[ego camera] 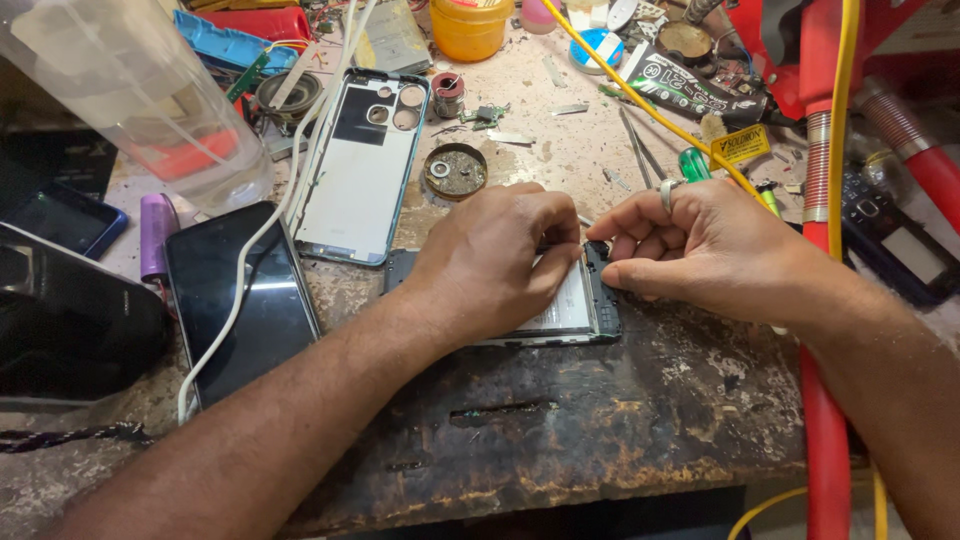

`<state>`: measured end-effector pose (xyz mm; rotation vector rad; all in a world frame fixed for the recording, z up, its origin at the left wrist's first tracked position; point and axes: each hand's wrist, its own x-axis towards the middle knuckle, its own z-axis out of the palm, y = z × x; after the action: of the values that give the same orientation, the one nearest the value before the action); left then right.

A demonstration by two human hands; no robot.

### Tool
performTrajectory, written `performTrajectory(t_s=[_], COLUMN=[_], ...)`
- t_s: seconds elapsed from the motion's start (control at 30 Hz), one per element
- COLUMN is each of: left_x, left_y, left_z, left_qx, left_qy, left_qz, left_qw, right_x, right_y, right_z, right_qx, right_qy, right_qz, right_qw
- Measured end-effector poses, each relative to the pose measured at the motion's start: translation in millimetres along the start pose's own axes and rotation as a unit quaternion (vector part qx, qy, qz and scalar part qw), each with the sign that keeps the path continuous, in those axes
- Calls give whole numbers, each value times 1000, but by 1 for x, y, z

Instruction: The person uses a precision screwdriver to remove screws from a disassembled smartphone, then uses tweezers to lift and reposition a small internal component. They apply a green adhesive or sealant along the edge of the phone's frame and finally place the back cover onto the device.

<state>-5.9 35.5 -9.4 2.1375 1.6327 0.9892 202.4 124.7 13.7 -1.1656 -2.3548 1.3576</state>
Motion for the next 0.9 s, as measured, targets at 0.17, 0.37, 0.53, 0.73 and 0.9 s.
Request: performTrajectory(t_s=[0.17, 0.37, 0.53, 0.73, 0.9], left_x=[0, 0, 1, 3, 4], left_y=[-1, -1, 0, 3, 3], left_z=[4, 5, 5, 5, 5], left_qx=[1, -2, 10, 12, 32], left_qy=[19, 21, 8, 4, -15], left_qz=[-5, 4, -11, -26, -34], left_qw=[1000, 1000, 1000, 1000, 999], right_x=[0, 0, -2, -5, -6], right_y=[1, -2, -8, -10, -11], right_z=[1, 0, 1, 2, 2], right_qx=[0, -11, -24, -67, -107], right_qy=[-2, -2, -1, 13, 19], right_qz=[-12, -1, 3, 16, -21], right_qw=[1000, 1000, 1000, 998, 994])
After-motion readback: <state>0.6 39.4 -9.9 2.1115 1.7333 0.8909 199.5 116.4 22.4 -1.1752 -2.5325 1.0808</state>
